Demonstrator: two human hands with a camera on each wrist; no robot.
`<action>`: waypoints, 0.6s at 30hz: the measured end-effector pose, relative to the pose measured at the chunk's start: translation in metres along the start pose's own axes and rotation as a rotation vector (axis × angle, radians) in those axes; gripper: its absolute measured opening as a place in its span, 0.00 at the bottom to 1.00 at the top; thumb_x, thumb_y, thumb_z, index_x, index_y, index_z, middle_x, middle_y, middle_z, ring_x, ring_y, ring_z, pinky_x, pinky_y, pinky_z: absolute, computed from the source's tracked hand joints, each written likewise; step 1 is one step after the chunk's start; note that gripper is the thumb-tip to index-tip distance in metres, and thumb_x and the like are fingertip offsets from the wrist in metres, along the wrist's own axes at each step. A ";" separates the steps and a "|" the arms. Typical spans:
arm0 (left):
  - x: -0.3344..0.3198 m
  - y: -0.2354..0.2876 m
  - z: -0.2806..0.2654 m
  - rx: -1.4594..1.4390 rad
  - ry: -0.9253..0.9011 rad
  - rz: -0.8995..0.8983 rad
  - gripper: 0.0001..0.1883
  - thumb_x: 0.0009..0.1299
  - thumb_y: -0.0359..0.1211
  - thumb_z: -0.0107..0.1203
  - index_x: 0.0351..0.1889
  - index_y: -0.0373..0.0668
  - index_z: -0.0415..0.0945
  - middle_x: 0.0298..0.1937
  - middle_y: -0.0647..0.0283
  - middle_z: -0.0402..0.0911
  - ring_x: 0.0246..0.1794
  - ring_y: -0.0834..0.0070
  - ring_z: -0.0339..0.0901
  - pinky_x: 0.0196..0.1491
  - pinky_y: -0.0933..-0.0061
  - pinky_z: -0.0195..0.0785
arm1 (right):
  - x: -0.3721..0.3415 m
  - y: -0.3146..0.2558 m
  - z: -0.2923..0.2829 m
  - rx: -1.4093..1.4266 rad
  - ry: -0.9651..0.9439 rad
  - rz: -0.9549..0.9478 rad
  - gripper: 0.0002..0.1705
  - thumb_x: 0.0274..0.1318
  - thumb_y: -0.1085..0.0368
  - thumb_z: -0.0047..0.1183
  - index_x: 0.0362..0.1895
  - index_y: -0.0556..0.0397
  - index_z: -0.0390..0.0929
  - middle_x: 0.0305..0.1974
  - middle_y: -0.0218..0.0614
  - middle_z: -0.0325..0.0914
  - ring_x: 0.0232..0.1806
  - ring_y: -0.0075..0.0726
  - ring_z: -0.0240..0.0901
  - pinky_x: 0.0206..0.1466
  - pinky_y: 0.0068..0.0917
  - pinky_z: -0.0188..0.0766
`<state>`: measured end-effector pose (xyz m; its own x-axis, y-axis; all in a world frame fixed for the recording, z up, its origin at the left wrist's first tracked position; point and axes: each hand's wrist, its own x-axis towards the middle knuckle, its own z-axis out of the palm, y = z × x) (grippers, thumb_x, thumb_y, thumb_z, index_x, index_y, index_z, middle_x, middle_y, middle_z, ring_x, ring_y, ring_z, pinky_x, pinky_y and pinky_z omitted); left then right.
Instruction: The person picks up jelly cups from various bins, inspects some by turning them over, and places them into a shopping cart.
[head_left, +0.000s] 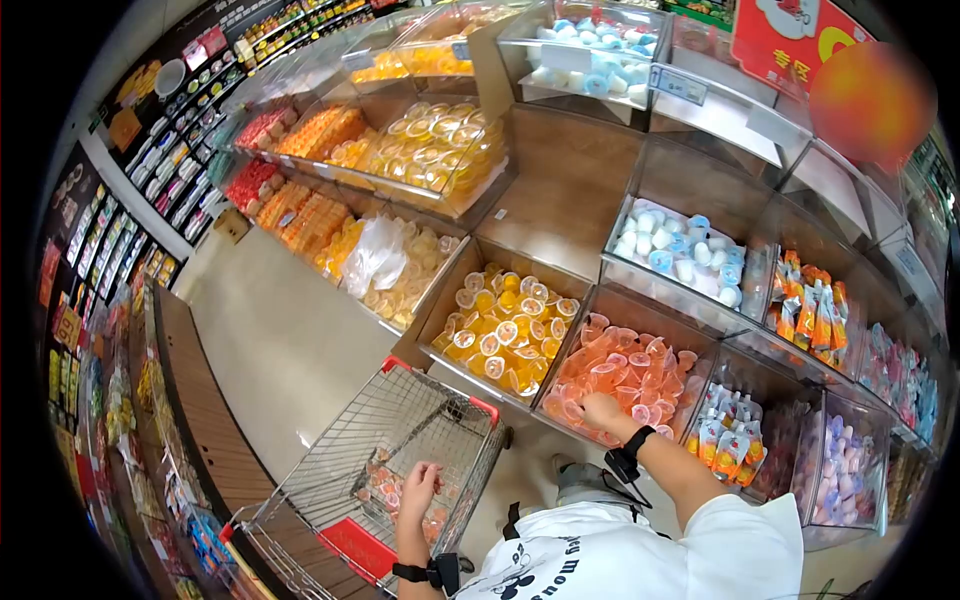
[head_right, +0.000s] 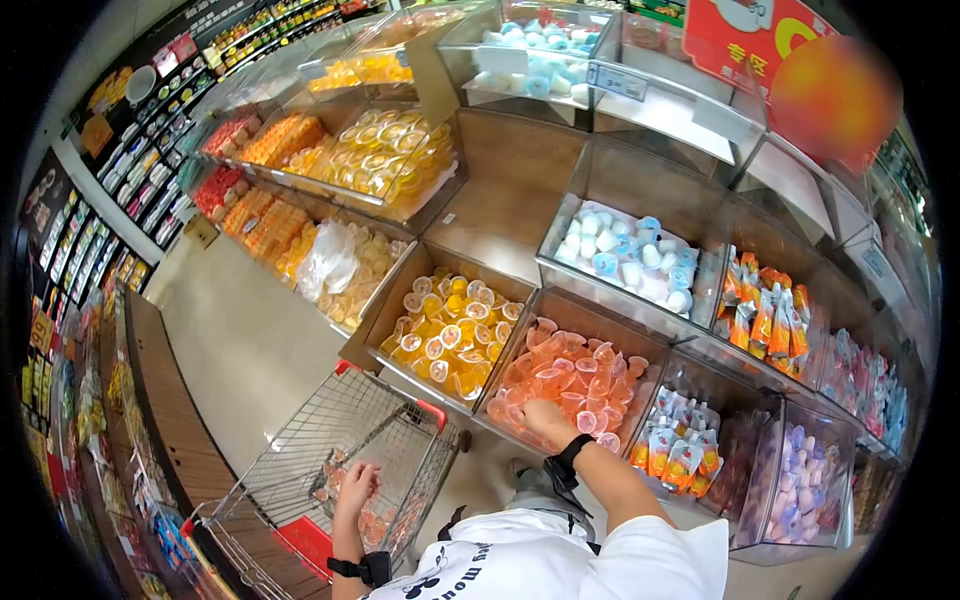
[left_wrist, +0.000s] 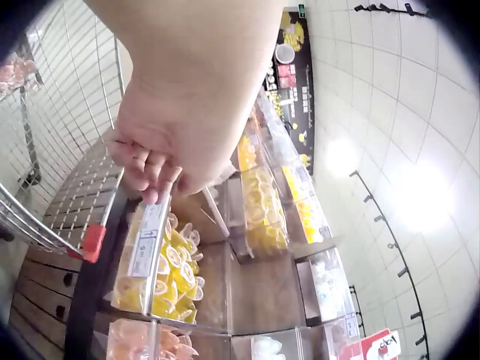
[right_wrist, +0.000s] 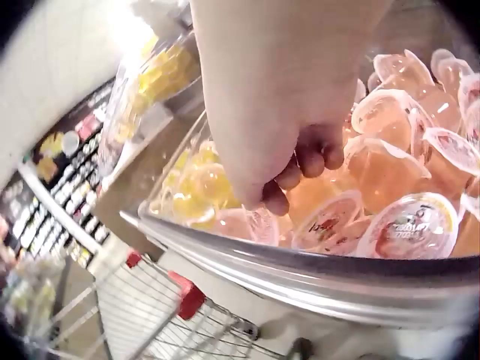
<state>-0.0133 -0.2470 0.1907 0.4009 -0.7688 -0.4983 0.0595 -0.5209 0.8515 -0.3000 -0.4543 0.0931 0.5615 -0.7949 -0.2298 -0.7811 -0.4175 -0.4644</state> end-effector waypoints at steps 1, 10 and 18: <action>-0.004 -0.010 -0.006 0.007 0.026 -0.007 0.10 0.59 0.36 0.38 0.28 0.39 0.65 0.15 0.67 0.66 0.12 0.85 0.60 0.13 0.88 0.50 | 0.003 -0.001 0.003 -0.086 -0.028 0.011 0.20 0.43 0.52 0.34 0.17 0.53 0.72 0.19 0.44 0.69 0.22 0.46 0.66 0.23 0.36 0.62; -0.072 -0.091 -0.061 -0.051 0.198 -0.088 0.09 0.58 0.33 0.39 0.27 0.36 0.65 0.15 0.65 0.68 0.12 0.84 0.62 0.16 0.86 0.55 | 0.011 -0.031 0.004 -0.282 -0.019 0.238 0.17 0.38 0.54 0.35 0.19 0.50 0.73 0.24 0.39 0.71 0.27 0.40 0.68 0.25 0.33 0.63; -0.123 -0.177 -0.126 -0.085 0.299 -0.127 0.08 0.58 0.35 0.39 0.26 0.40 0.65 0.16 0.65 0.68 0.12 0.85 0.63 0.12 0.87 0.53 | -0.059 -0.116 0.017 -0.152 0.542 0.079 0.14 0.39 0.64 0.39 0.34 0.56 0.62 0.31 0.48 0.64 0.33 0.47 0.62 0.32 0.35 0.60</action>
<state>0.0425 -0.0136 0.1221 0.6349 -0.5505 -0.5420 0.1969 -0.5631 0.8026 -0.2376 -0.3512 0.1463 0.3105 -0.9219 0.2318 -0.8680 -0.3744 -0.3263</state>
